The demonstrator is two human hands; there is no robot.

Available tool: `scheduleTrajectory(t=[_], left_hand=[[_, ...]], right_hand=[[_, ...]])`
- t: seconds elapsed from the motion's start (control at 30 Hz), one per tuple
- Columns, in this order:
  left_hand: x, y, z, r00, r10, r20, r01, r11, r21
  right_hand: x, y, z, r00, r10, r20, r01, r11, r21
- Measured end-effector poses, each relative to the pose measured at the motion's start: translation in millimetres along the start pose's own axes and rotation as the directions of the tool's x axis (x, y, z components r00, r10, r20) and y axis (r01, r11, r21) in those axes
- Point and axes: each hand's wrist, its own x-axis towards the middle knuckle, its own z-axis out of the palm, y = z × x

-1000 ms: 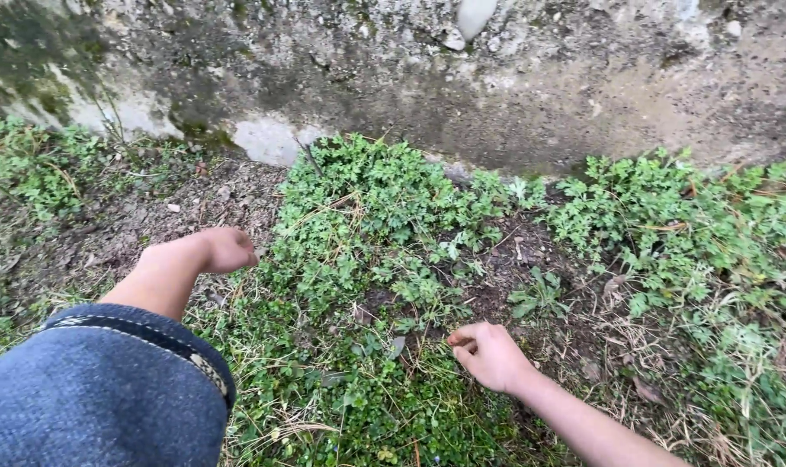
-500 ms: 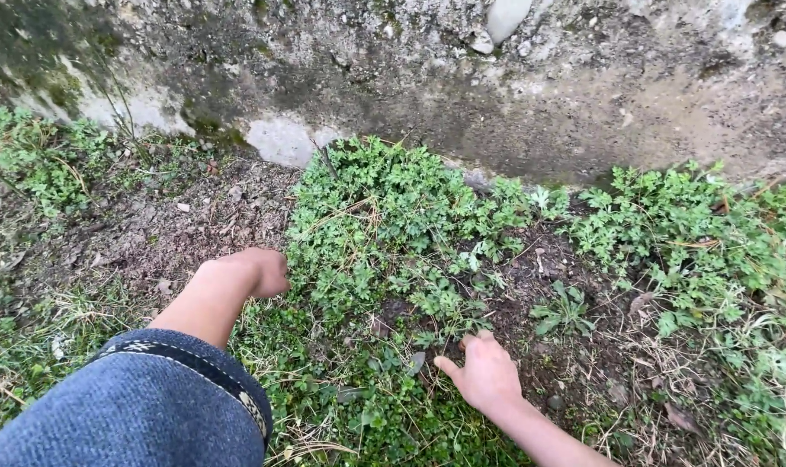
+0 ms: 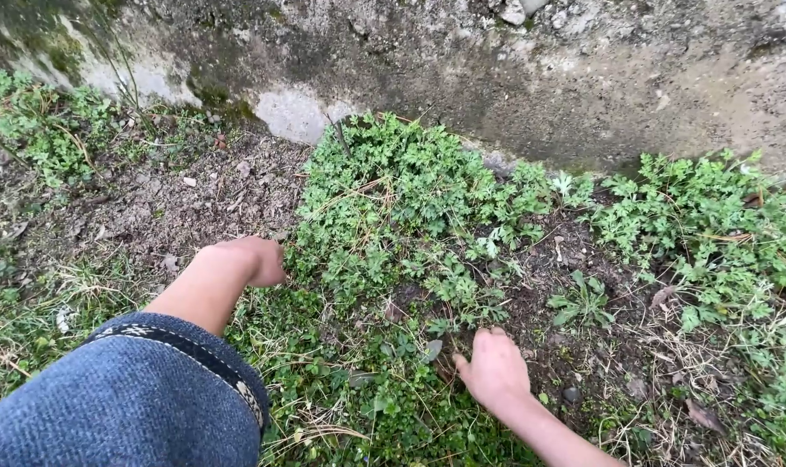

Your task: Manually pulling weeds from a garden bed next to a concrete wall and tossing them aside.

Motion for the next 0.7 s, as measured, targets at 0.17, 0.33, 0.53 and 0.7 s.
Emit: scheduleTrajectory(t=[0.17,0.33,0.53,0.7], left_hand=[[0.9,-5.2,0.5,1.0,-0.003,-0.005,0.003,1.0,-0.005],[-1.4,-9.3,1.3,1.0,-0.012,-0.009,0.012,1.0,-0.007],[-8.5,-7.3,-1.8,1.0,-0.024,-0.01,0.024,0.999,-0.029],[94.7,-37.7,28.5,0.986,0.076,-0.149,-0.063,0.994,0.092]], right_hand=[[10.5,5.6,0.4,0.999,-0.013,0.049,0.016,0.998,-0.053],[22.4,13.9,-3.1,0.991,-0.109,0.079,0.113,0.993,-0.046],[26.0,23.4,-26.2,0.984,-0.024,0.178,-0.01,0.983,0.184],[22.2,31.0,-20.0,0.99,-0.029,0.141,0.003,0.983,0.184]])
